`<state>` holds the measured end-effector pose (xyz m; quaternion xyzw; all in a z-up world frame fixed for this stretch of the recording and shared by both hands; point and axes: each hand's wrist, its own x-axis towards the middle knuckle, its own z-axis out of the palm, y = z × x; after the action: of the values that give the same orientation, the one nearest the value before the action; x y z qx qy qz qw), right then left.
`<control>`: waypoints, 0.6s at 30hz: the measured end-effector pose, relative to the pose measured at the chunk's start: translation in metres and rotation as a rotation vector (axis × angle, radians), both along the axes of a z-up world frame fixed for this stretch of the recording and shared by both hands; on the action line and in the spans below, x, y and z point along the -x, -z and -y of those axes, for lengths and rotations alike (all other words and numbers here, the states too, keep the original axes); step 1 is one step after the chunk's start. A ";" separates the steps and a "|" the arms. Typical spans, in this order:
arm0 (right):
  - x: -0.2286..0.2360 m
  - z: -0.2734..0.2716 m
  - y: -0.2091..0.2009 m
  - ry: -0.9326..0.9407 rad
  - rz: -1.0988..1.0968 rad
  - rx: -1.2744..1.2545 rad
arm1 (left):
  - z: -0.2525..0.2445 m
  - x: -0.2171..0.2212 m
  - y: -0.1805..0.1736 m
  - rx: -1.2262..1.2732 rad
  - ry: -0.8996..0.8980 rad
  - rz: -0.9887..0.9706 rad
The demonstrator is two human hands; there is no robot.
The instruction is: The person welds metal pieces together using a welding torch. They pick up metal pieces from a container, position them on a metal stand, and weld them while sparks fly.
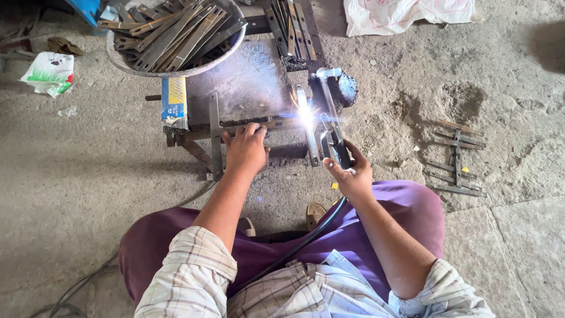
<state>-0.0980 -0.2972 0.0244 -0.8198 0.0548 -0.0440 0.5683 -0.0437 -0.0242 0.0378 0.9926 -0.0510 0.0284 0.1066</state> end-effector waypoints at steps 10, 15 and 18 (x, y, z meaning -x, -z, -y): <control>-0.001 0.002 0.009 0.064 -0.103 -0.098 | 0.000 -0.003 -0.005 -0.009 0.011 0.041; 0.002 0.002 0.006 -0.054 0.107 -0.119 | -0.002 0.000 0.002 0.013 0.015 0.047; 0.003 0.002 0.004 -0.042 0.061 -0.084 | -0.003 -0.001 0.008 0.005 0.015 0.061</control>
<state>-0.1011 -0.2990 0.0207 -0.7944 0.0220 -0.0544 0.6045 -0.0427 -0.0209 0.0301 0.9906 -0.0615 0.0579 0.1077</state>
